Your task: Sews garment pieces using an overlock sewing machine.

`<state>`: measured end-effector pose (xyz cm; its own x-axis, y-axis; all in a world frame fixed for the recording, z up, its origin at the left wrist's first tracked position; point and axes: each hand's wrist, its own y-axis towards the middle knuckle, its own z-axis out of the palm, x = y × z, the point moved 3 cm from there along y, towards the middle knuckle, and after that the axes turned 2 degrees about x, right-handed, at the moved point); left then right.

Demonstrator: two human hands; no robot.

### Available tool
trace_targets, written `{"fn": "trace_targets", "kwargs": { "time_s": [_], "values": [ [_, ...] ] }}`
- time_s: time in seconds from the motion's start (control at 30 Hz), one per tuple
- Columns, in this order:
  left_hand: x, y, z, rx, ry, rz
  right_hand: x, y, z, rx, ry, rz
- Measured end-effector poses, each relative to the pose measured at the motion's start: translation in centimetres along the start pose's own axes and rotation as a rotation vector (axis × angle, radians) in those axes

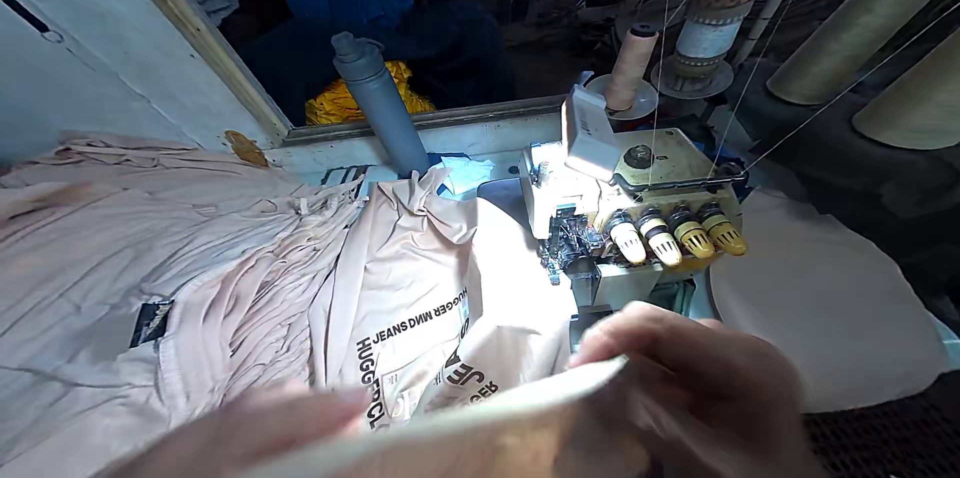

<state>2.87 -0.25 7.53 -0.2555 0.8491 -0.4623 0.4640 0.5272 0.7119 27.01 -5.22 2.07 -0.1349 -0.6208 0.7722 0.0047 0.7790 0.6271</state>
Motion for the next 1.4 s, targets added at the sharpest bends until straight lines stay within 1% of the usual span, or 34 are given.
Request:
{"fn": "trace_targets", "kwargs": {
  "time_s": [0.07,0.1,0.13,0.17,0.2,0.27,0.37,0.43,0.5,0.6,0.73,0.83,0.9,1.0,1.1,1.17,1.4],
  "values": [
    [4.2,0.0,1.9,-0.003,0.201,-0.011,-3.5,-0.6,0.4,-0.107,-0.016,0.13],
    [6.7,-0.1,3.6,-0.039,0.265,-0.019,-5.3,-1.0,0.6,-0.163,-0.055,0.215],
    [8.7,-0.2,5.3,-0.04,0.297,-0.054,-6.9,-1.6,0.7,-0.187,-0.105,0.291],
    [10.1,-0.4,6.9,0.014,0.318,-0.114,-8.1,-2.1,0.7,-0.189,-0.147,0.342],
    [10.9,-0.5,8.2,0.102,0.28,-0.156,-9.0,-2.5,0.7,-0.181,-0.177,0.368],
    [10.6,-0.5,10.5,0.245,0.113,-0.143,-9.9,-3.0,0.9,-0.175,-0.189,0.359],
    [9.8,-0.3,13.3,0.451,-0.181,-0.112,-10.4,-3.4,0.8,-0.175,-0.13,0.332],
    [9.8,0.0,14.6,0.517,-0.294,-0.129,-10.6,-3.4,0.7,-0.174,-0.128,0.305],
    [10.1,0.2,15.2,0.503,-0.339,-0.171,-10.5,-3.3,0.5,-0.167,-0.146,0.286],
    [10.2,0.1,15.4,0.413,-0.338,-0.189,-10.4,-3.8,0.5,-0.178,-0.14,0.288],
    [10.4,0.2,15.3,0.382,-0.377,-0.174,-9.8,-5.7,1.2,-0.113,-0.041,0.448],
    [10.7,0.5,15.6,0.34,-0.314,-0.174,-10.0,-7.4,1.5,-0.115,-0.084,0.504],
    [10.9,1.0,16.0,0.316,-0.232,-0.19,-10.1,-7.9,1.4,-0.18,-0.164,0.471],
    [11.2,1.8,17.1,0.346,-0.09,-0.208,-11.2,-8.7,1.3,-0.318,-0.275,0.389],
    [11.7,2.0,18.2,0.383,-0.024,-0.202,-12.3,-9.2,1.3,-0.388,-0.248,0.391],
    [11.8,2.0,18.5,0.393,0.012,-0.195,-12.4,-9.4,1.4,-0.391,-0.213,0.4],
    [11.5,1.7,18.5,0.446,0.066,-0.198,-11.4,-9.9,2.0,-0.306,-0.011,0.501]
  ]
}}
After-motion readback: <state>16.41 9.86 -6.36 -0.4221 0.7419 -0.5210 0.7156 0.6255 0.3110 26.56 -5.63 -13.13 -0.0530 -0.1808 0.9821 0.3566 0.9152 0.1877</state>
